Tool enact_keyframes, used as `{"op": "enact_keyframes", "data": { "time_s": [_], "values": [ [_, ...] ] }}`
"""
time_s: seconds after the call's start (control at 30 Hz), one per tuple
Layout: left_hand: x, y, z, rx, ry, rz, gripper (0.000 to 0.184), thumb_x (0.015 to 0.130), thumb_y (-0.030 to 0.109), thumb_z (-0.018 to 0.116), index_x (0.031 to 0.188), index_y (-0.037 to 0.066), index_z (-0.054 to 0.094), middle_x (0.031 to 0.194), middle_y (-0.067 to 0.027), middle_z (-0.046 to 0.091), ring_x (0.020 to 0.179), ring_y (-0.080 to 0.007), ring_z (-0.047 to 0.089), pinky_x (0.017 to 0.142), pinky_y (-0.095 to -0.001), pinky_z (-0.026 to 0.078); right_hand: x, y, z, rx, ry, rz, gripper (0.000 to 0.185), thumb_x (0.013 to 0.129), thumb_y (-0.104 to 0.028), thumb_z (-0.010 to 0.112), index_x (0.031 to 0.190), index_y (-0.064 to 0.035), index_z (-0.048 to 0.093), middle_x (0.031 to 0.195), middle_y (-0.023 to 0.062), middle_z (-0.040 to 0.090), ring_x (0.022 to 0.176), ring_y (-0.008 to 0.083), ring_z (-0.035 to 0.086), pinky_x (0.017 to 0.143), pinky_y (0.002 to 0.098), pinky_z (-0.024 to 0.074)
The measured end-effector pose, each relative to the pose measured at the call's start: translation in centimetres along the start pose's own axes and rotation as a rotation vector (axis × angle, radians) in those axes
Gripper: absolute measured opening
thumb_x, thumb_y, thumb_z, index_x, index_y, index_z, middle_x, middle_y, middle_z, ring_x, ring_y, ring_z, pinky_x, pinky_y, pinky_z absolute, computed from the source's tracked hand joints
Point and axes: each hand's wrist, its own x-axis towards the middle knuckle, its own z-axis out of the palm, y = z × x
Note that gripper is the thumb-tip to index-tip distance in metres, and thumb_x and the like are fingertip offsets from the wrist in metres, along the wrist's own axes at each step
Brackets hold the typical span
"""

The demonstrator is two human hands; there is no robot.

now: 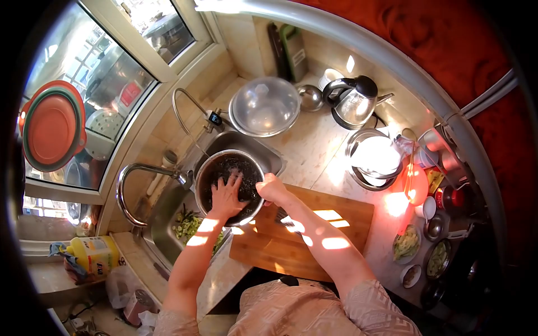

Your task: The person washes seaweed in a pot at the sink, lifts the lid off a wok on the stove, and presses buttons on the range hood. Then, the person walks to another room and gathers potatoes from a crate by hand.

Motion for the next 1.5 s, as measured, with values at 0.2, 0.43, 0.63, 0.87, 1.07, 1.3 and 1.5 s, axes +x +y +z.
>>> {"op": "enact_keyframes", "data": {
  "time_s": [0.2,0.43,0.63,0.87,1.07,1.3,1.5],
  "values": [
    [1.0,-3.1,-2.0,-0.560,0.287,-0.170,0.050,0.071,-0.001,0.051,0.119,0.011,0.059,0.118,-0.0129,0.061,0.106,-0.0341,0.058,0.092,-0.0372,0.046,0.3,0.6,0.1,0.009,0.012,0.026,0.030,0.080,-0.016,0.050,0.099,0.0066,0.056,0.080,0.0192,0.064,0.054,0.0286,0.063,0.046,0.0350,0.0521],
    [-1.0,-1.8,-5.4,-0.358,0.380,0.059,0.047,0.074,0.011,0.058,0.120,0.012,0.059,0.131,-0.0104,0.053,0.123,-0.0319,0.046,0.102,-0.0437,0.036,-0.3,0.1,0.1,0.034,0.011,-0.014,0.024,0.082,-0.014,0.050,0.092,0.0068,0.058,0.070,0.0137,0.059,0.051,0.0216,0.057,0.042,0.0318,0.0487],
    [0.9,-1.6,-0.9,0.083,-0.124,0.317,0.093,0.068,0.064,0.062,0.144,0.021,0.032,0.152,-0.0034,0.023,0.137,-0.0419,0.018,0.103,-0.0681,0.017,-0.6,-0.3,0.1,-0.032,0.074,0.061,0.030,0.080,-0.017,0.051,0.102,0.0035,0.058,0.080,0.0190,0.064,0.053,0.0281,0.063,0.047,0.0349,0.0519],
    [1.8,-2.8,2.3,0.213,-0.166,0.351,0.084,0.071,0.054,0.064,0.142,0.020,0.037,0.151,-0.0026,0.025,0.134,-0.0417,0.023,0.103,-0.0647,0.021,-0.7,-0.9,0.4,-0.048,0.041,0.048,0.032,0.081,-0.018,0.050,0.102,0.0063,0.053,0.083,0.0202,0.064,0.052,0.0271,0.063,0.045,0.0359,0.0504],
    [0.6,-2.5,-3.2,-0.124,-0.298,0.271,0.061,0.071,0.028,0.065,0.130,0.015,0.053,0.149,-0.0079,0.031,0.135,-0.0381,0.028,0.104,-0.0603,0.025,-0.5,0.1,0.1,-0.010,0.030,0.039,0.032,0.080,-0.018,0.050,0.101,0.0054,0.055,0.082,0.0201,0.064,0.051,0.0276,0.063,0.046,0.0369,0.0509],
    [0.4,-2.1,0.4,-0.130,0.098,0.127,0.078,0.083,0.042,0.060,0.146,0.015,0.024,0.152,-0.0102,0.022,0.134,-0.0398,0.027,0.106,-0.0568,0.023,-1.1,-0.8,0.1,-0.029,0.054,0.041,0.030,0.079,-0.016,0.049,0.098,0.0056,0.057,0.079,0.0197,0.065,0.052,0.0281,0.063,0.047,0.0370,0.0515],
    [-0.1,-1.2,-1.8,-0.120,0.221,0.084,0.054,0.079,0.031,0.066,0.129,0.015,0.053,0.140,-0.0112,0.043,0.127,-0.0350,0.039,0.105,-0.0509,0.028,-1.1,-0.6,-0.2,-0.049,0.014,0.063,0.029,0.080,-0.017,0.050,0.096,0.0060,0.057,0.077,0.0200,0.064,0.052,0.0279,0.063,0.046,0.0358,0.0513]
  ]
}}
